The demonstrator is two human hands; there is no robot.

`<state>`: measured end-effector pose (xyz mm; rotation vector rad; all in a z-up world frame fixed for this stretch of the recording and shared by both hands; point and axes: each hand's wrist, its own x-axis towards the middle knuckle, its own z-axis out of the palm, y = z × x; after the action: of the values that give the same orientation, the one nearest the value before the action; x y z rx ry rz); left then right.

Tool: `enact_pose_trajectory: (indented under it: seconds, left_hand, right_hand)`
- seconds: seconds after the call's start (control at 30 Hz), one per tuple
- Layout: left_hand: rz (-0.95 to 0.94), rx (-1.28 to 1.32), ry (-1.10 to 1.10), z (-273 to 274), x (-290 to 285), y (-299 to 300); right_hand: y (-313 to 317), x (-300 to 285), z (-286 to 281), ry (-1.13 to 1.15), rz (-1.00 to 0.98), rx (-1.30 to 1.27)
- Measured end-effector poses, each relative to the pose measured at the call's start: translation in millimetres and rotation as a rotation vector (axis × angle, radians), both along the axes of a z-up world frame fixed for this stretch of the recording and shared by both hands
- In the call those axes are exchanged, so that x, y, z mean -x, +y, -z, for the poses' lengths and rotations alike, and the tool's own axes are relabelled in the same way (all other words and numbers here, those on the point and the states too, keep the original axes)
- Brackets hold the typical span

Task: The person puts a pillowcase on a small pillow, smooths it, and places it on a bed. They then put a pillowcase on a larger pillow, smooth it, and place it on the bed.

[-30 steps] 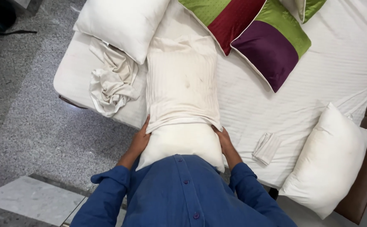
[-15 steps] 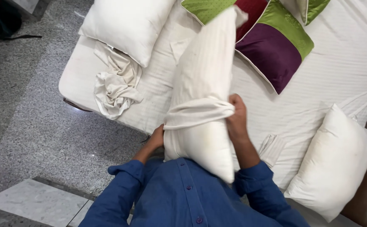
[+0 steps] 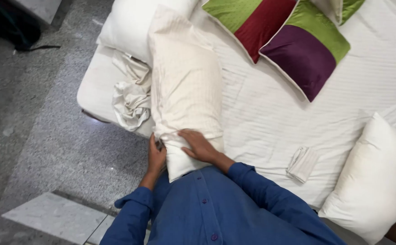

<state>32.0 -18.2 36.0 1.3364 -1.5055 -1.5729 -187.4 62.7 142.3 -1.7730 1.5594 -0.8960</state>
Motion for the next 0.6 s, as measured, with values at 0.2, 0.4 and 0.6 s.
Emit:
enact_pose_trajectory:
  seconds: [0.2, 0.4, 0.6]
  left_hand:
    - [0.228, 0.724, -0.491, -76, 8, -19]
    - [0.258, 0.418, -0.623, -56, 15, -19]
    - [0.224, 0.169, -0.478, -62, 39, -38]
  right_hand:
    - [46, 39, 59, 0.221, 0.212, 0.088]
    - [57, 76, 98, 0.054, 0.432, -0.179]
    - [58, 116, 198, -0.572, 0.828, -0.528]
